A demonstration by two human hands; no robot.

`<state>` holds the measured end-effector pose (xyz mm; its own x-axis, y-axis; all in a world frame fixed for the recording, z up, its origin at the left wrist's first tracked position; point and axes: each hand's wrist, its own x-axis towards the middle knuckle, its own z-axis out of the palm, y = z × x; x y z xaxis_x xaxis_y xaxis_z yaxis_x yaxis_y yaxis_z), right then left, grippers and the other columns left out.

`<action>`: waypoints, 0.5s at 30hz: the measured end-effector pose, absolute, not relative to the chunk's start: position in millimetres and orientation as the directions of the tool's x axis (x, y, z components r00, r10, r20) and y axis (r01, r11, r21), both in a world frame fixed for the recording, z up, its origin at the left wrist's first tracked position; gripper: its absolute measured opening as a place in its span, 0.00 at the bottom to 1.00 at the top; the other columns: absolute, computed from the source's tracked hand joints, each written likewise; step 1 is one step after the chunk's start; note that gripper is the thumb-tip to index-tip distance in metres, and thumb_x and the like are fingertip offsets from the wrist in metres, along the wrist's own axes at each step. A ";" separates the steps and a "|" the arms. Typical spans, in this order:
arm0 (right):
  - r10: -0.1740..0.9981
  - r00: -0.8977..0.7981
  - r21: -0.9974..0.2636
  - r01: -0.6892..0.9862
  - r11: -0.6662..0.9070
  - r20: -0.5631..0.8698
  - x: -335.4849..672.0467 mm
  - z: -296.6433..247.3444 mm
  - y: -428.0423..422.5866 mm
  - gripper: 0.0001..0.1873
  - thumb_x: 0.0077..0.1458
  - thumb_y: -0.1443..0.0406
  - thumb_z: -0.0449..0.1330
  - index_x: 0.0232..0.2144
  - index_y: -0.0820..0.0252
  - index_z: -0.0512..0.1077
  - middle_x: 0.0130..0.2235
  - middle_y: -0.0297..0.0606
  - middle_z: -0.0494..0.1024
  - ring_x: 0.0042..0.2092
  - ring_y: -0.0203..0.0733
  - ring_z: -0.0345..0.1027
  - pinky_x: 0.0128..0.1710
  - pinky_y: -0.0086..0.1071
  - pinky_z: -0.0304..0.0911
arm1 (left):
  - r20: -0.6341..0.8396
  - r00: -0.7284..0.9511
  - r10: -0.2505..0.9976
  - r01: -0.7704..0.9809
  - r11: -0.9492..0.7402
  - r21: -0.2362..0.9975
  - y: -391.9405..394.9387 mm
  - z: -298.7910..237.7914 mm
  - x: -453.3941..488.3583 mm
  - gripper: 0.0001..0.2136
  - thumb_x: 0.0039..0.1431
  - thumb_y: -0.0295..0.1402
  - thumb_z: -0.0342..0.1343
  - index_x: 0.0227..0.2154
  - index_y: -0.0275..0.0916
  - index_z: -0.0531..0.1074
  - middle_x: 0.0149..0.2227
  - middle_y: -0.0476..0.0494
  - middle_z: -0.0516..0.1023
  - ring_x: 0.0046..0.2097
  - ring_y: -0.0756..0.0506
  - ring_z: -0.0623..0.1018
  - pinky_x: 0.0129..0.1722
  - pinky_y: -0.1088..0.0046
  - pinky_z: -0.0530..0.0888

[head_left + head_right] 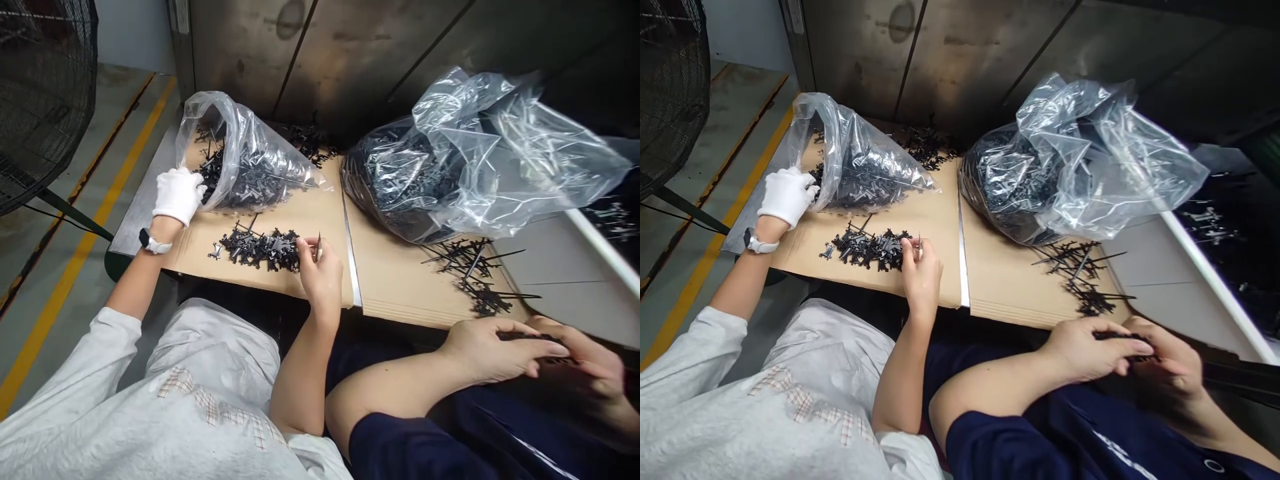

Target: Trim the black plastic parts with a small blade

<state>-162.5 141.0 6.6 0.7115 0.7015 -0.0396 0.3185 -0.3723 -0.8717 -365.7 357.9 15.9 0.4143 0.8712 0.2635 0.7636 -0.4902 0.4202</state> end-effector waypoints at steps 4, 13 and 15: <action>0.773 0.632 -0.929 0.316 -0.193 0.055 -177.0 23.2 136.3 0.19 0.60 0.48 0.60 0.32 0.57 0.71 0.24 0.27 0.64 0.26 0.36 0.56 0.27 0.32 0.54 | 0.365 0.347 0.864 0.798 -0.476 0.371 326.5 44.1 -382.5 0.08 0.67 0.36 0.56 0.35 0.37 0.74 0.41 0.37 0.79 0.44 0.40 0.74 0.46 0.64 0.67; 0.920 0.342 -0.980 0.026 0.195 0.192 -230.1 53.5 146.6 0.20 0.56 0.49 0.69 0.40 0.59 0.77 0.28 0.28 0.70 0.27 0.32 0.59 0.28 0.29 0.59 | 0.477 0.559 0.678 0.572 -0.732 0.370 209.1 64.9 -367.4 0.11 0.68 0.34 0.51 0.37 0.38 0.79 0.36 0.38 0.80 0.40 0.40 0.78 0.43 0.64 0.69; 0.925 0.344 -0.981 -0.049 0.190 0.162 -229.4 51.1 145.5 0.22 0.54 0.47 0.70 0.37 0.58 0.77 0.28 0.30 0.72 0.27 0.32 0.60 0.28 0.29 0.61 | 0.461 0.520 0.719 0.519 -0.695 0.498 199.5 64.1 -367.5 0.11 0.67 0.36 0.52 0.36 0.37 0.78 0.36 0.38 0.80 0.40 0.41 0.78 0.45 0.64 0.70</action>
